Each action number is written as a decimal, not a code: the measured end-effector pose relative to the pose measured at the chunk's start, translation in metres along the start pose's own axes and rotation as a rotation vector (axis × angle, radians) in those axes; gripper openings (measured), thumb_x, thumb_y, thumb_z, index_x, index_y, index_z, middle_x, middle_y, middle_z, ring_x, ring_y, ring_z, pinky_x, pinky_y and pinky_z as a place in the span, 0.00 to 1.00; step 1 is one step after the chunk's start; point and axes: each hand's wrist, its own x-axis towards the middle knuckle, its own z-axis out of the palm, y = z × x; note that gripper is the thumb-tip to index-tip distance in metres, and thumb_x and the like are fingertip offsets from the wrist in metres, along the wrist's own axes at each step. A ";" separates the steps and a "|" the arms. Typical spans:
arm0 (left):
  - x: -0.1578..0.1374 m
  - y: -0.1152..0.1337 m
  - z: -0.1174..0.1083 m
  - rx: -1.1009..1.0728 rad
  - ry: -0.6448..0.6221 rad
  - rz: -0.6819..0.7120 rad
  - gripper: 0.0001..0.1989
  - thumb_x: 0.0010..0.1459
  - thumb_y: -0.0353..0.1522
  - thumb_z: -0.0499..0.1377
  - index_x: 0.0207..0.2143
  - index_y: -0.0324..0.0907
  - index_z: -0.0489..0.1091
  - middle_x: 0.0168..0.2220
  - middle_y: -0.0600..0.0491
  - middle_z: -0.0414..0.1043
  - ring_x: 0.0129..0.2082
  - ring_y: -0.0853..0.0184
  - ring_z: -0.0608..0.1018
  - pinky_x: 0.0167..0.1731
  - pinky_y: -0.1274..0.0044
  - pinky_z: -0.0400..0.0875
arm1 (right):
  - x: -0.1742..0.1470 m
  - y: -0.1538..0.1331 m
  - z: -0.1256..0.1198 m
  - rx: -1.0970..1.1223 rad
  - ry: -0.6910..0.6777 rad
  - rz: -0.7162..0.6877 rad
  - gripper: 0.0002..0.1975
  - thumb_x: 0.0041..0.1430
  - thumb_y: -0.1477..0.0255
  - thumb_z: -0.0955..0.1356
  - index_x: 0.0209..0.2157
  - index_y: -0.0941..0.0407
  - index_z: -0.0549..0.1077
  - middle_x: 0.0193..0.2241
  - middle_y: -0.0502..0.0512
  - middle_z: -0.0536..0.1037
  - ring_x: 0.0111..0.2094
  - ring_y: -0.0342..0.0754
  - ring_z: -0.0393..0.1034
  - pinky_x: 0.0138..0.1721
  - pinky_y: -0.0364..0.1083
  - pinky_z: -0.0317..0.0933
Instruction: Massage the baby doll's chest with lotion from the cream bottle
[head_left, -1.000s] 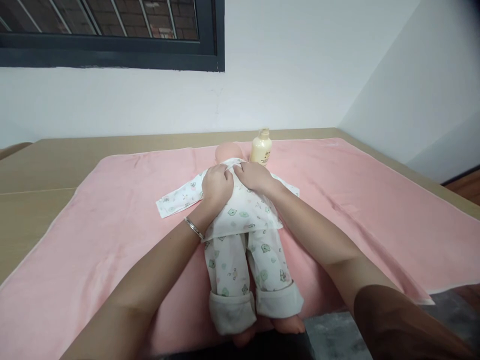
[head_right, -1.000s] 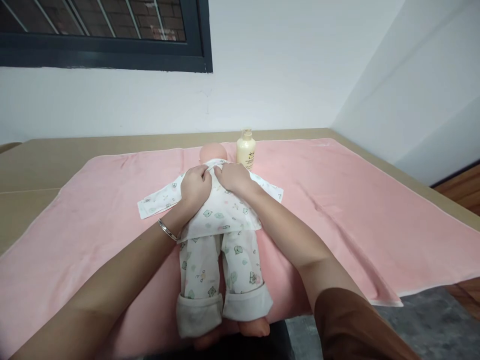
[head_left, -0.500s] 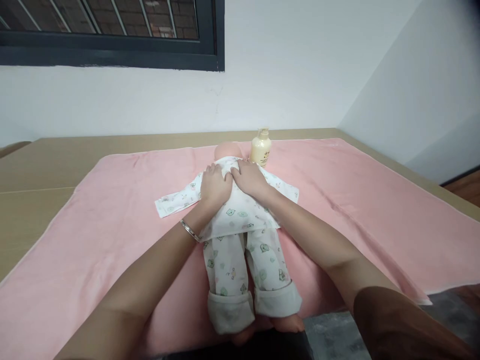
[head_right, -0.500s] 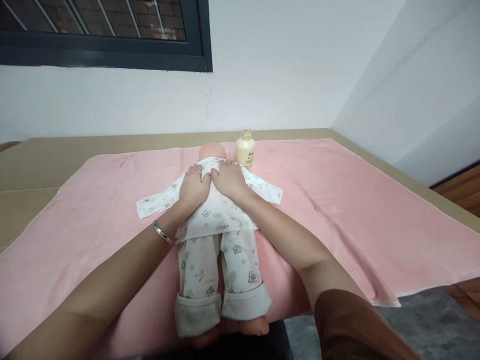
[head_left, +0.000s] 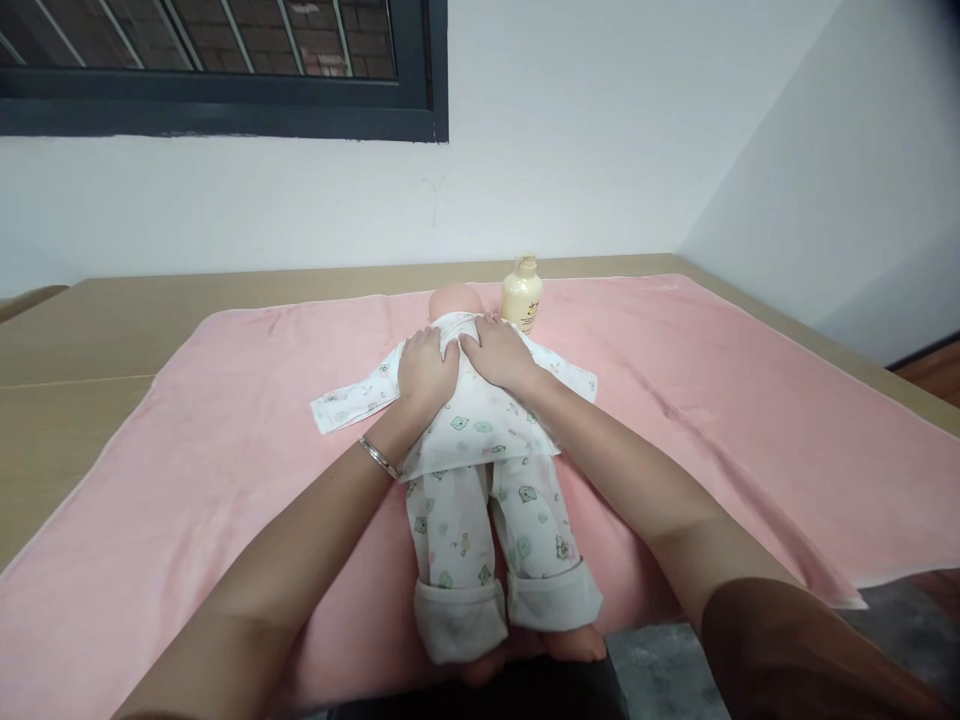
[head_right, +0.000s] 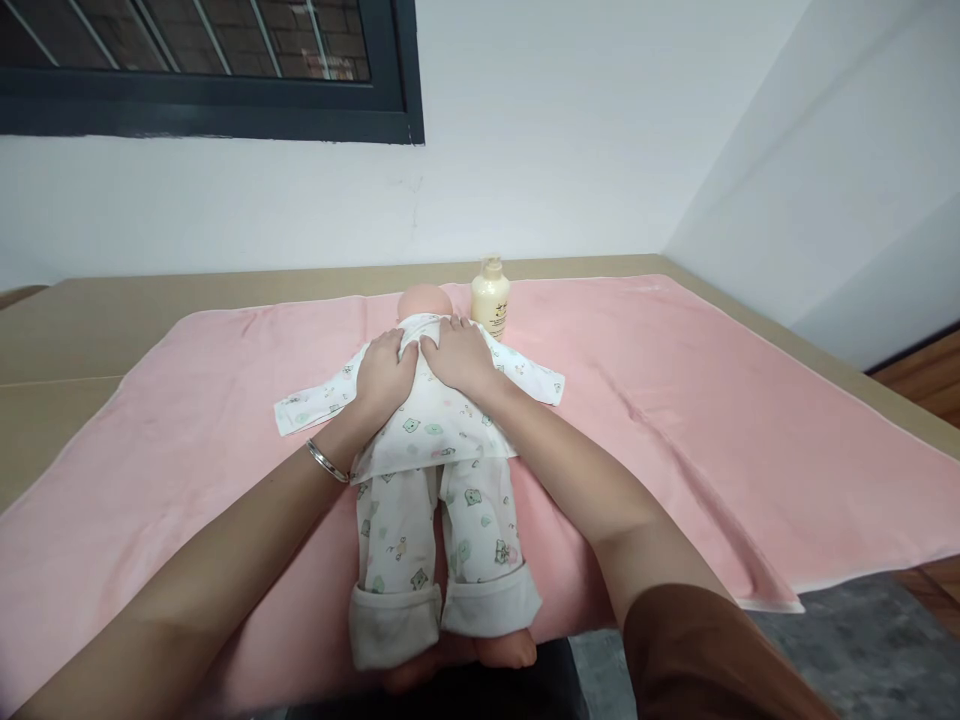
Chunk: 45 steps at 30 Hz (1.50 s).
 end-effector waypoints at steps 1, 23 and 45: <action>0.000 0.000 0.000 -0.007 -0.002 0.010 0.24 0.67 0.36 0.47 0.57 0.32 0.70 0.59 0.37 0.71 0.61 0.50 0.70 0.65 0.60 0.61 | 0.000 0.001 -0.001 0.006 -0.010 -0.011 0.27 0.73 0.63 0.56 0.60 0.69 0.66 0.63 0.72 0.66 0.65 0.62 0.58 0.66 0.55 0.49; -0.003 0.000 0.000 -0.087 0.041 -0.083 0.21 0.65 0.34 0.49 0.55 0.36 0.71 0.59 0.40 0.72 0.62 0.51 0.70 0.64 0.60 0.63 | -0.013 -0.014 -0.015 0.035 -0.086 -0.057 0.23 0.72 0.66 0.56 0.57 0.67 0.68 0.59 0.73 0.70 0.59 0.63 0.65 0.60 0.56 0.57; 0.003 -0.009 0.006 -0.137 0.062 -0.037 0.20 0.63 0.33 0.49 0.52 0.36 0.73 0.55 0.40 0.75 0.56 0.51 0.74 0.61 0.60 0.66 | -0.029 -0.031 -0.012 -0.115 -0.028 -0.144 0.25 0.68 0.72 0.57 0.62 0.69 0.64 0.61 0.76 0.67 0.64 0.65 0.59 0.63 0.59 0.53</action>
